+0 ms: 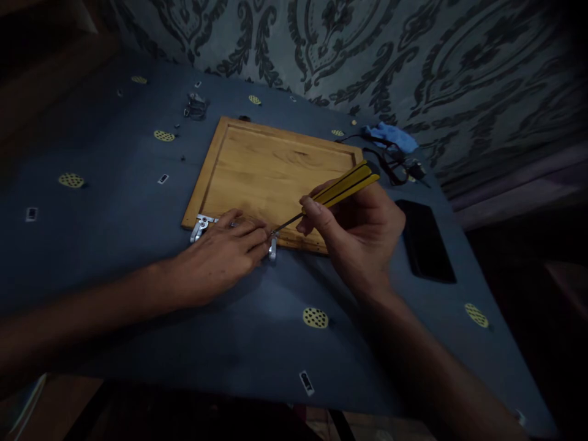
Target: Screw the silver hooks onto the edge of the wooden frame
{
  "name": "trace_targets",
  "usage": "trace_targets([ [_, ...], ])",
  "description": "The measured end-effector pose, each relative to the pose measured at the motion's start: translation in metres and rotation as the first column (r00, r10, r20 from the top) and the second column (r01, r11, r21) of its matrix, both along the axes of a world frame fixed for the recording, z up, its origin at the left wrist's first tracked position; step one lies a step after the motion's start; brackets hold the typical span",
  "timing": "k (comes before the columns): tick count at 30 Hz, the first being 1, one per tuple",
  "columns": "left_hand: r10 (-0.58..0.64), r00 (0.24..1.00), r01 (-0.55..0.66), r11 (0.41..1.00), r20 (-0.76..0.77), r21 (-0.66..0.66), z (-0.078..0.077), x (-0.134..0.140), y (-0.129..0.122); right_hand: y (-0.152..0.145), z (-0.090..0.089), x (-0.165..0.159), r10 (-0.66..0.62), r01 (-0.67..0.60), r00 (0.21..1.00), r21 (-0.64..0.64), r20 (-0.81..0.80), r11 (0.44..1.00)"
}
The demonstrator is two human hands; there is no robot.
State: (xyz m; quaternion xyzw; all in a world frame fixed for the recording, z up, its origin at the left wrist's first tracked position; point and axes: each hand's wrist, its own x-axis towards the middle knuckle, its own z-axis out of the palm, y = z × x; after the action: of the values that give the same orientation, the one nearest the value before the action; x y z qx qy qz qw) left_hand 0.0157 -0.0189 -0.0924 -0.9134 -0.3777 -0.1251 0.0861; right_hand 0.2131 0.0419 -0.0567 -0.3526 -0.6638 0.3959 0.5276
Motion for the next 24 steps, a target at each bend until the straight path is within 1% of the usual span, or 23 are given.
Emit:
trace_targets([
  [6,0.01,1.0,-0.009,0.999,0.013,-0.036,-0.0003,0.0008,-0.0007,-0.0008,0.0046,0.006,0.102,-0.104,0.989,0.015,0.109,0.994],
  [9,0.01,1.0,-0.01,1.0,0.015,-0.027,0.0001,0.0015,-0.0004,0.0001,0.0075,0.0079,0.129,-0.131,0.98,0.001,0.15,0.991],
  [14,0.003,1.0,-0.003,1.0,0.01,-0.003,0.0016,0.0028,-0.0003,0.001,0.0045,0.0044,0.118,-0.119,0.987,0.0,0.106,0.993],
  [18,0.004,1.0,-0.004,1.0,0.017,-0.019,0.0002,0.002,-0.0007,0.0004,0.0013,0.0005,0.116,-0.115,0.989,-0.014,0.092,0.993],
  [24,0.004,1.0,-0.003,0.999,0.02,-0.045,-0.0013,0.0013,-0.0006,0.0005,0.0072,0.0042,0.205,-0.202,0.974,-0.039,0.101,0.979],
])
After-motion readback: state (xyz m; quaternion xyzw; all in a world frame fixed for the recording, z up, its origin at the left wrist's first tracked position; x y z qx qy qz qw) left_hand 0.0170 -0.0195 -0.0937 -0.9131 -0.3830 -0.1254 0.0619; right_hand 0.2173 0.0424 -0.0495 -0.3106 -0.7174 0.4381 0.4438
